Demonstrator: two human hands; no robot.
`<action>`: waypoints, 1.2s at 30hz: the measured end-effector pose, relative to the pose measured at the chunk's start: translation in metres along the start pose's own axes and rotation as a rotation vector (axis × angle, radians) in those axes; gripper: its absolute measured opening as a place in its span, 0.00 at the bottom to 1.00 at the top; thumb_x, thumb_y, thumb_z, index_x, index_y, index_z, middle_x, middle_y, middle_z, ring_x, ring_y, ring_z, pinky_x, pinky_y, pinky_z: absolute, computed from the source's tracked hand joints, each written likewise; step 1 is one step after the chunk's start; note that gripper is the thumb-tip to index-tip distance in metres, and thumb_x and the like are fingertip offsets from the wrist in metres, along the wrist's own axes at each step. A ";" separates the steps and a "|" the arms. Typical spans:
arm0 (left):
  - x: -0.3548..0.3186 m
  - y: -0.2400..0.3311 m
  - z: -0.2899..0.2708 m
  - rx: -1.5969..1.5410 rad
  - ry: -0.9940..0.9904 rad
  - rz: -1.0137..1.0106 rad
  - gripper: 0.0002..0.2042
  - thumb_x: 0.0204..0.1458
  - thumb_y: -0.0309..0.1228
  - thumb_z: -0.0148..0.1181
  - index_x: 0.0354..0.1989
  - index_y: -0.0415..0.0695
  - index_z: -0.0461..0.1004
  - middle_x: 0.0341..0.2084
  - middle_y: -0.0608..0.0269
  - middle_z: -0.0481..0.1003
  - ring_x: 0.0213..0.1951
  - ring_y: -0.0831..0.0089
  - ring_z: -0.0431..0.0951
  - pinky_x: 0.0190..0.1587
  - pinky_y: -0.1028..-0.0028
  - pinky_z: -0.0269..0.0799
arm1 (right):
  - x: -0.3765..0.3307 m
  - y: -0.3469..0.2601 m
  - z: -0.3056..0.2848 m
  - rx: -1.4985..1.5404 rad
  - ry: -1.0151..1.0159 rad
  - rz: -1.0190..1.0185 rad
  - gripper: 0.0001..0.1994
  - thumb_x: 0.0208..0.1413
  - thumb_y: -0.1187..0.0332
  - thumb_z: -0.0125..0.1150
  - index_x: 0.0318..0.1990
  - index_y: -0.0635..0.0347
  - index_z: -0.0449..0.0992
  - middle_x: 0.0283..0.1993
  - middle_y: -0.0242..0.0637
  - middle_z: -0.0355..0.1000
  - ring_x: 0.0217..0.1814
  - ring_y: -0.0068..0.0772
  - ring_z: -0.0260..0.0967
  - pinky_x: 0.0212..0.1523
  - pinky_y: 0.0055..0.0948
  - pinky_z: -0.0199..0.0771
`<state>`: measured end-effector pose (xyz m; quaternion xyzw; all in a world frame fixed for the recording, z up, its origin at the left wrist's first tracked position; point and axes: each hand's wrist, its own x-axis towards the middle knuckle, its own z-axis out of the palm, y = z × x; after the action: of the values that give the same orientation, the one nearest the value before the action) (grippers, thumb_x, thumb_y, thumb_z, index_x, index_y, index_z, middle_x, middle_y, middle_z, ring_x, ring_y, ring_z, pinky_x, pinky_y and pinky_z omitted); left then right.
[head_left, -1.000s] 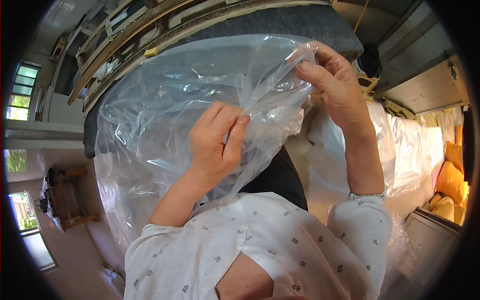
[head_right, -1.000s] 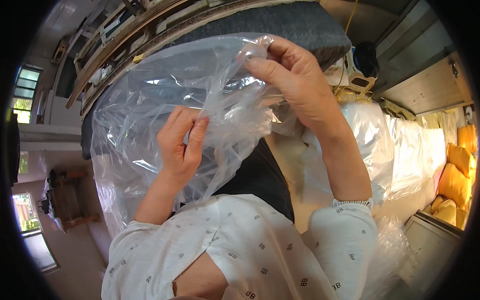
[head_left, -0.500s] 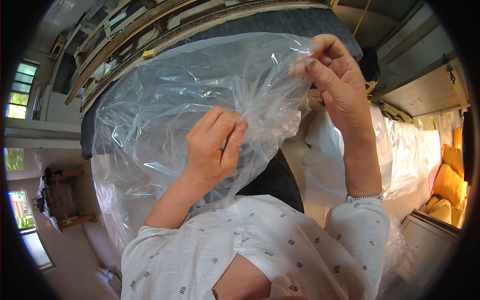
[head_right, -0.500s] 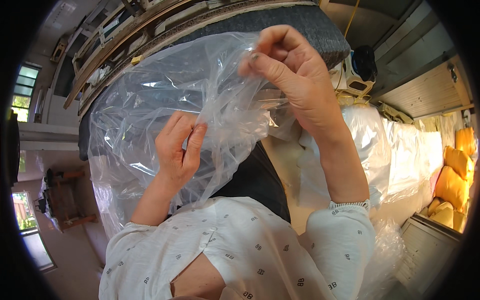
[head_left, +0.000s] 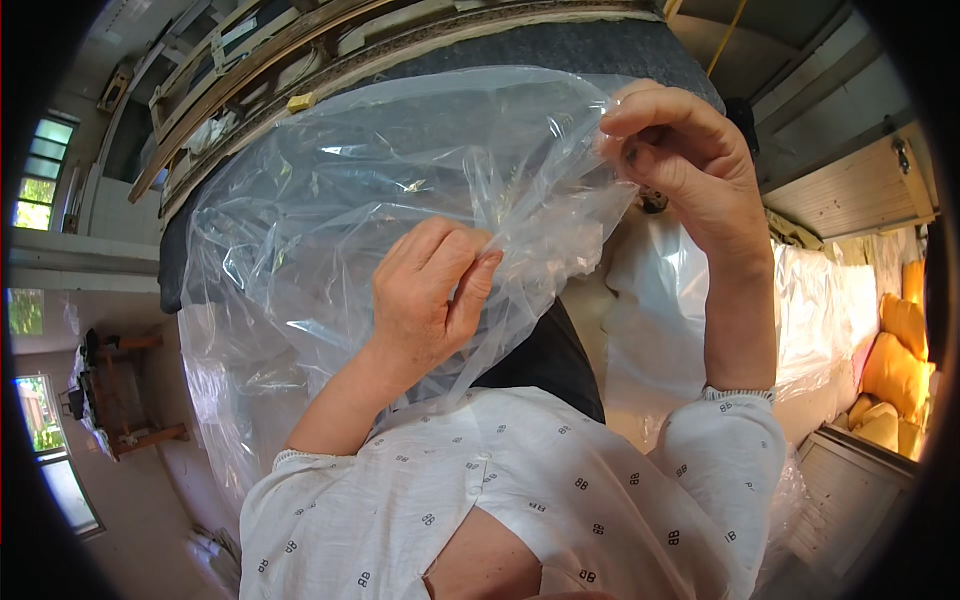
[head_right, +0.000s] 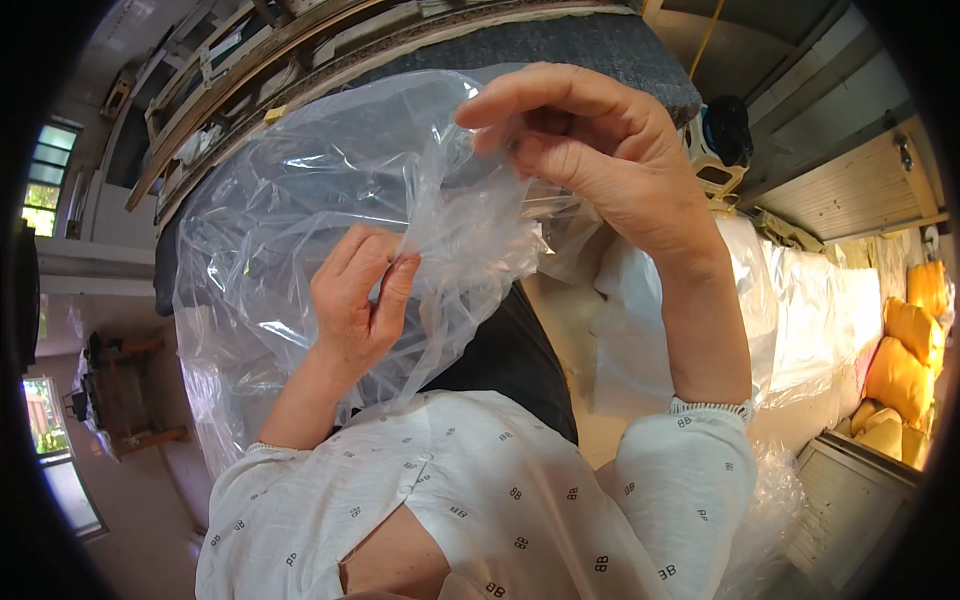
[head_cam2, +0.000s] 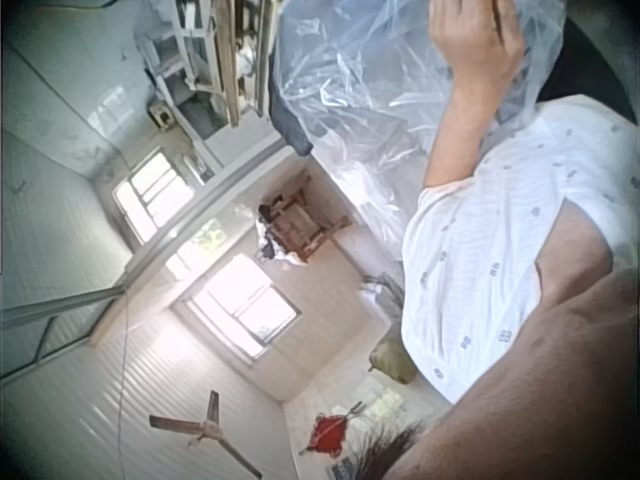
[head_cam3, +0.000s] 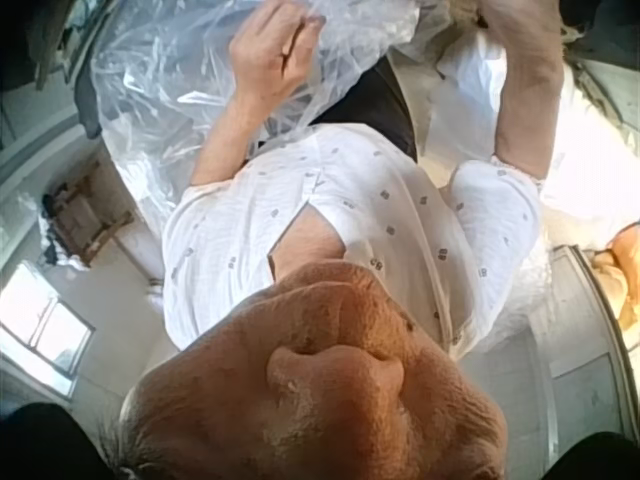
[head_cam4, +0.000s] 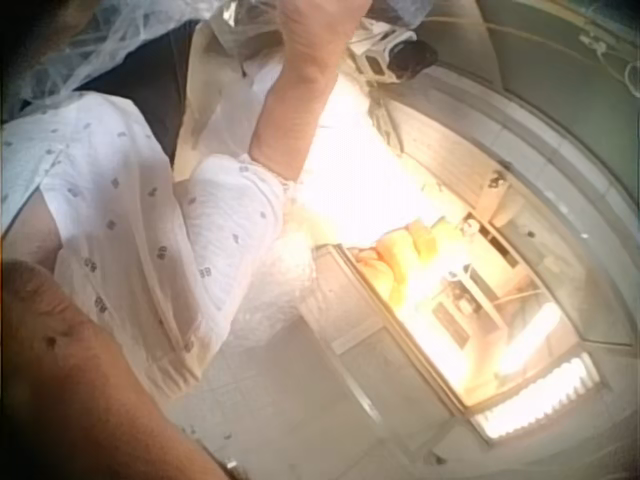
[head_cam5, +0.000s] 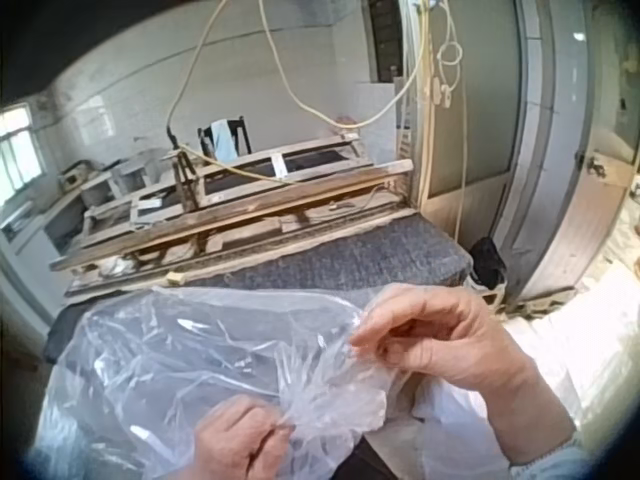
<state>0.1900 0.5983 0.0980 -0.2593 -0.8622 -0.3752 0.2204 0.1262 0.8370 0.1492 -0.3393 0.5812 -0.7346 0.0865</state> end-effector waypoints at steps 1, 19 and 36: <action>0.000 -0.001 0.000 0.001 0.000 0.005 0.03 0.43 0.26 0.58 0.25 0.42 0.71 0.20 0.64 0.68 0.21 0.67 0.67 0.24 0.73 0.62 | 0.001 -0.002 0.003 -0.041 0.048 -0.017 0.17 0.46 0.80 0.50 0.46 0.63 0.71 0.42 0.34 0.70 0.39 0.18 0.67 0.39 0.15 0.64; 0.001 -0.001 -0.001 0.037 -0.001 0.043 0.06 0.39 0.20 0.62 0.27 0.40 0.73 0.22 0.62 0.70 0.23 0.70 0.70 0.25 0.77 0.64 | 0.016 -0.006 0.015 -0.122 0.095 0.022 0.14 0.50 0.73 0.50 0.47 0.61 0.70 0.45 0.34 0.67 0.41 0.20 0.63 0.45 0.21 0.64; 0.010 0.000 -0.011 -0.153 0.114 0.032 0.07 0.37 0.18 0.56 0.27 0.40 0.70 0.23 0.62 0.68 0.23 0.71 0.68 0.26 0.78 0.64 | 0.034 -0.011 0.008 -1.313 0.152 -0.288 0.06 0.45 0.82 0.55 0.32 0.64 0.73 0.36 0.34 0.65 0.38 0.23 0.64 0.38 0.19 0.63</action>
<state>0.1843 0.5928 0.1107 -0.2672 -0.8128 -0.4507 0.2546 0.1089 0.8164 0.1738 -0.3427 0.8605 -0.2550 -0.2776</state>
